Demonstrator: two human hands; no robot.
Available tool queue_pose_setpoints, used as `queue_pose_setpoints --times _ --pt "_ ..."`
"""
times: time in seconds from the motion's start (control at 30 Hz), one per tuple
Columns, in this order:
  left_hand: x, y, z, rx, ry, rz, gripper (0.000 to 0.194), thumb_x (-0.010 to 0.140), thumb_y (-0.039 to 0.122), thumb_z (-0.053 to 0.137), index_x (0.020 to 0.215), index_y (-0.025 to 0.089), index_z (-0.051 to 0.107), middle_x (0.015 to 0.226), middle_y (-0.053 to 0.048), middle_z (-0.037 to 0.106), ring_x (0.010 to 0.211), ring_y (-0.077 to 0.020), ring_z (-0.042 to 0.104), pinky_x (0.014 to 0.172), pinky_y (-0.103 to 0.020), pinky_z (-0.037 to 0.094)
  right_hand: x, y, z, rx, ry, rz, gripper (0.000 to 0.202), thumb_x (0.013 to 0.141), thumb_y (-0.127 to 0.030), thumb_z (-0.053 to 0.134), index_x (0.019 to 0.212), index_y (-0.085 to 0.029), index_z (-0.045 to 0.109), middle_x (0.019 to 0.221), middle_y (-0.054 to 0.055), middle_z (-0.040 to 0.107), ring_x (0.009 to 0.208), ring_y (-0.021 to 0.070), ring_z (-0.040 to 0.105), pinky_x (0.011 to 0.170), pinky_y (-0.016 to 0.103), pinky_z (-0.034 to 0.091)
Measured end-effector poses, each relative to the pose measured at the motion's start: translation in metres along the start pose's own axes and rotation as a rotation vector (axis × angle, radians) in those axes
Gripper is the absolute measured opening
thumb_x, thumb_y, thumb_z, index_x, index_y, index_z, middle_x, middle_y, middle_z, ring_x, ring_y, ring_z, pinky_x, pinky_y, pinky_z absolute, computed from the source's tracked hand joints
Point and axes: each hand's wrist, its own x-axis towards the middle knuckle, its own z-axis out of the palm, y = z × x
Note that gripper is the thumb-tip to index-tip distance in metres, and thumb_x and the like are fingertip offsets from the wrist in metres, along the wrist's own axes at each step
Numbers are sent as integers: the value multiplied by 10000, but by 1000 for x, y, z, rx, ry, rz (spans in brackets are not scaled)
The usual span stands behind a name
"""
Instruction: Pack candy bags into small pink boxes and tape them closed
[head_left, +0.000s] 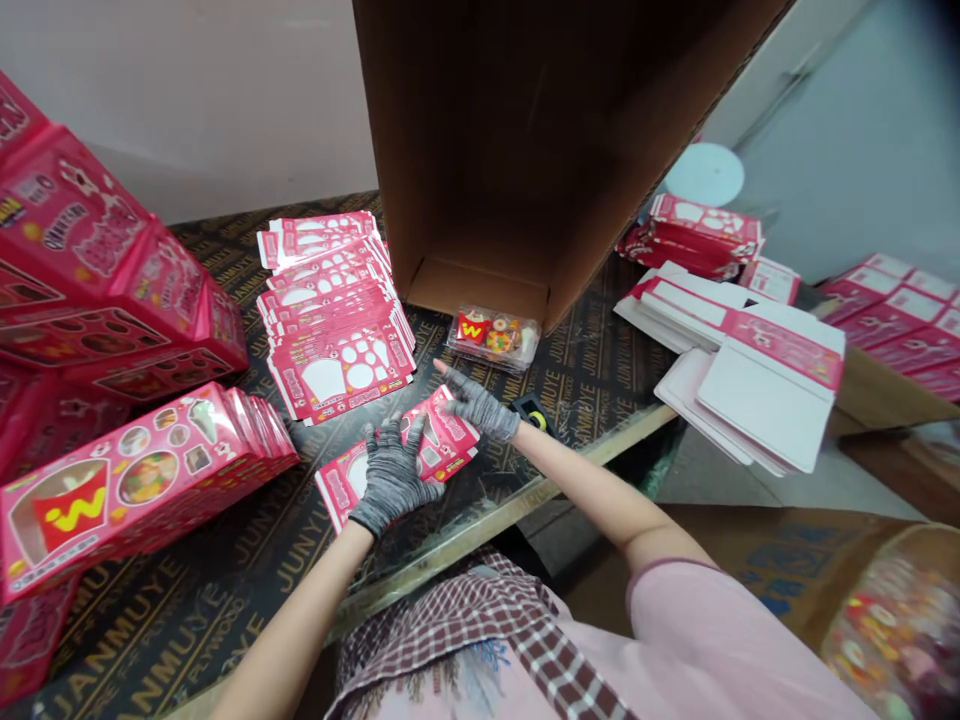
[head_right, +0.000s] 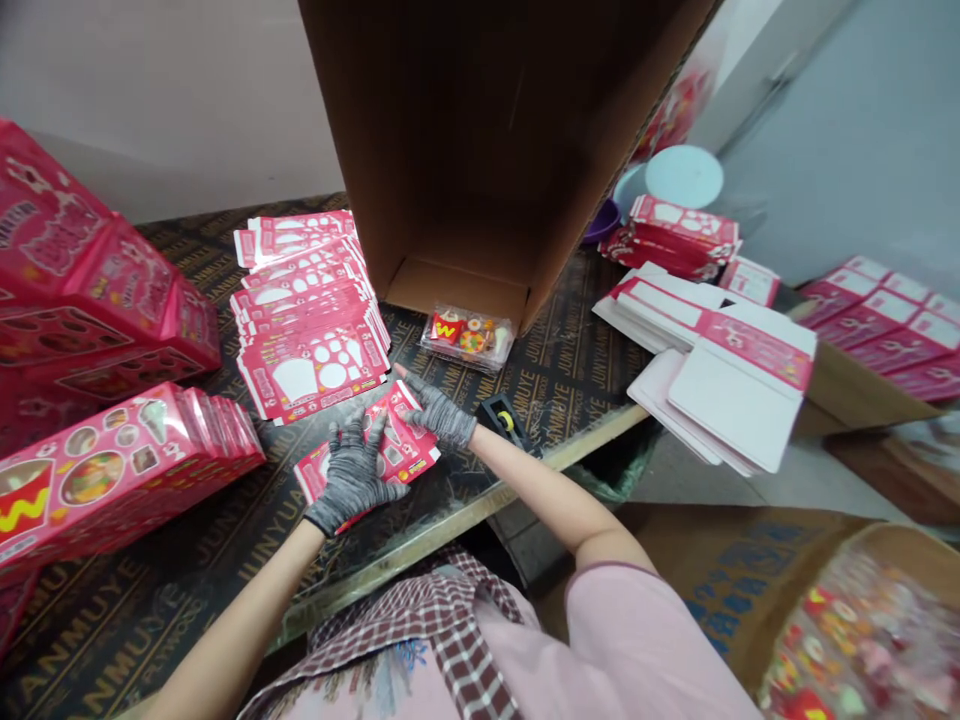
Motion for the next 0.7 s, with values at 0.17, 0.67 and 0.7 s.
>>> queue_pose_setpoints --times 0.17,0.67,0.7 --pt "-11 -4 -14 -18 1 -71 1141 612 554 847 1582 151 403 1476 -224 552 1367 -408 506 1249 -603 218 48 -13 -86 -811 345 121 1025 786 -597 808 1609 -149 393 1601 212 434 1528 414 302 1243 577 273" --pt "-78 -57 -13 9 203 -222 1153 592 628 810 1543 120 400 1520 -242 504 1406 -426 458 1214 -599 285 -1 -51 -66 -784 -48 47 814 774 -392 799 1505 -138 547 1341 144 699 1187 328 672 1011 413 535" --pt "-82 -58 -12 28 217 -208 1155 592 635 799 1542 111 404 1524 -252 494 1411 -436 446 1222 -614 256 -18 -52 -52 -646 -171 10 808 797 -414 783 1519 -146 538 1344 125 702 1186 311 675 1004 394 541"
